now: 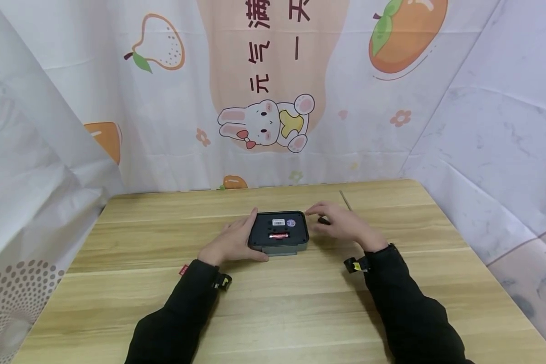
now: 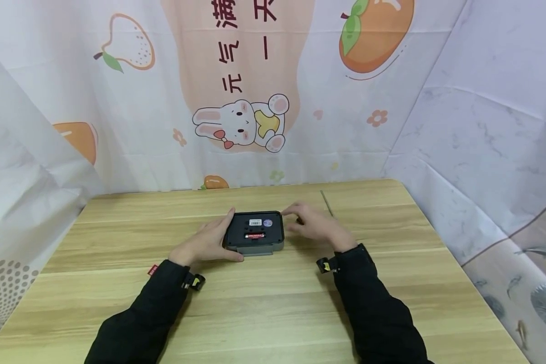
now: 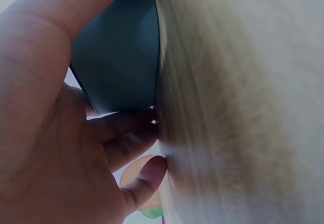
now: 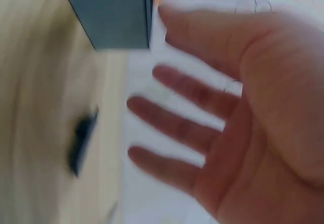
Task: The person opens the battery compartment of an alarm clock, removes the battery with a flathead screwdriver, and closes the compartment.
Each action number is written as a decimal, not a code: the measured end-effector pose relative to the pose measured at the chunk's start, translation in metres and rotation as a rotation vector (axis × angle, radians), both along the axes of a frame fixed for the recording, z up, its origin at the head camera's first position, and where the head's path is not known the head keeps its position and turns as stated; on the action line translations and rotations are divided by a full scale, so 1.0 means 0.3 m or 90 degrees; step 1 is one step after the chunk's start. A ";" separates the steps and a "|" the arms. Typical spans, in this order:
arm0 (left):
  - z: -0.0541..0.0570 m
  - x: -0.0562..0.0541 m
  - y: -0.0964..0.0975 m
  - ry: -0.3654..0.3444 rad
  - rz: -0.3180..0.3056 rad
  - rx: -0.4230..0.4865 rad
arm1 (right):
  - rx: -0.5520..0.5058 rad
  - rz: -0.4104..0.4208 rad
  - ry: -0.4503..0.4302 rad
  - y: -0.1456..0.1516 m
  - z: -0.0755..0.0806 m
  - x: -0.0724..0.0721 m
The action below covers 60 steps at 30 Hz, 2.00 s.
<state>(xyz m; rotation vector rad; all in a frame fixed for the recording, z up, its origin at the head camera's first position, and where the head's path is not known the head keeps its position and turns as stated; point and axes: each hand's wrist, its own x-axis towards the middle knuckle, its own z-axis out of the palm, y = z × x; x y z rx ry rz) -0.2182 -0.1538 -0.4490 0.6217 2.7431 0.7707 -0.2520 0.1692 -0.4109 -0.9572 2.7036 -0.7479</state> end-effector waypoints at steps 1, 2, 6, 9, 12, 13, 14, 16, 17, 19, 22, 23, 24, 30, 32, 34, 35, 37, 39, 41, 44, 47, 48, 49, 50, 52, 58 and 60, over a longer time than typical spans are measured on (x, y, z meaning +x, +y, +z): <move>-0.001 0.000 0.001 0.002 0.000 0.003 | 0.008 -0.027 0.010 0.019 0.002 -0.003; -0.001 0.001 0.002 0.001 0.000 0.002 | 0.022 -0.054 0.017 0.041 0.005 -0.007; 0.002 0.003 0.003 -0.001 0.002 0.002 | 0.103 -0.143 -0.025 0.136 0.022 -0.008; 0.005 0.005 0.004 -0.002 0.003 -0.005 | 0.154 -0.190 -0.096 0.196 0.031 -0.004; 0.007 0.005 0.004 -0.001 0.004 -0.007 | 0.161 -0.230 -0.179 0.234 0.031 -0.005; 0.007 0.004 0.004 -0.001 0.004 -0.007 | 0.155 -0.246 -0.215 0.242 0.028 -0.006; 0.007 0.004 0.004 -0.002 0.005 -0.008 | 0.142 -0.261 -0.246 0.247 0.025 -0.008; 0.007 0.003 0.003 -0.001 0.006 -0.008 | 0.114 -0.290 -0.304 0.255 0.018 -0.010; 0.007 0.003 0.003 0.000 0.006 -0.008 | 0.099 -0.303 -0.330 0.258 0.014 -0.011; 0.006 0.003 0.003 -0.002 0.006 -0.012 | 0.078 -0.316 -0.357 0.261 0.007 -0.013; 0.005 0.003 0.003 -0.004 0.007 -0.017 | 0.069 -0.323 -0.365 0.264 0.002 -0.013; 0.005 0.004 0.003 -0.004 0.007 -0.017 | 0.070 -0.323 -0.366 0.264 0.001 -0.013; 0.005 0.003 0.003 -0.006 0.008 -0.018 | 0.070 -0.323 -0.367 0.265 0.001 -0.014; 0.003 0.000 0.004 -0.007 0.011 -0.016 | 0.075 -0.307 -0.357 0.267 -0.003 -0.017; 0.006 0.000 0.003 -0.007 0.011 -0.013 | 0.080 -0.300 -0.349 0.264 0.000 -0.018; 0.008 0.001 0.004 -0.007 0.010 -0.012 | 0.081 -0.298 -0.347 0.263 0.002 -0.019; 0.009 0.001 0.004 -0.008 0.011 -0.013 | 0.083 -0.297 -0.346 0.263 0.003 -0.020; 0.011 0.003 0.003 -0.007 0.010 -0.012 | 0.089 -0.295 -0.345 0.264 0.006 -0.018; 0.010 0.004 0.003 -0.007 0.011 -0.016 | 0.093 -0.291 -0.344 0.266 0.008 -0.018; 0.009 0.004 0.002 -0.005 0.011 -0.019 | 0.108 -0.279 -0.327 0.265 0.011 -0.019; 0.006 0.001 0.004 -0.002 0.007 -0.019 | 0.143 -0.246 -0.268 0.264 0.011 -0.025; 0.005 -0.001 0.006 -0.002 0.000 -0.017 | 0.170 -0.224 -0.224 0.266 0.015 -0.033; 0.004 -0.005 0.008 0.000 -0.004 -0.012 | 0.169 -0.217 -0.214 0.267 0.017 -0.035; 0.004 -0.009 0.009 0.003 -0.006 -0.009 | 0.162 -0.219 -0.209 0.268 0.021 -0.036; 0.007 -0.012 0.011 0.007 -0.008 -0.004 | 0.153 -0.219 -0.199 0.269 0.025 -0.038; 0.012 -0.019 0.013 0.012 -0.007 0.003 | 0.133 -0.214 -0.182 0.271 0.033 -0.045; 0.031 -0.021 0.013 0.010 -0.005 0.000 | 0.093 -0.210 -0.192 0.277 0.045 -0.047; 0.031 -0.016 0.009 0.010 -0.007 -0.003 | 0.084 -0.218 -0.214 0.273 0.043 -0.040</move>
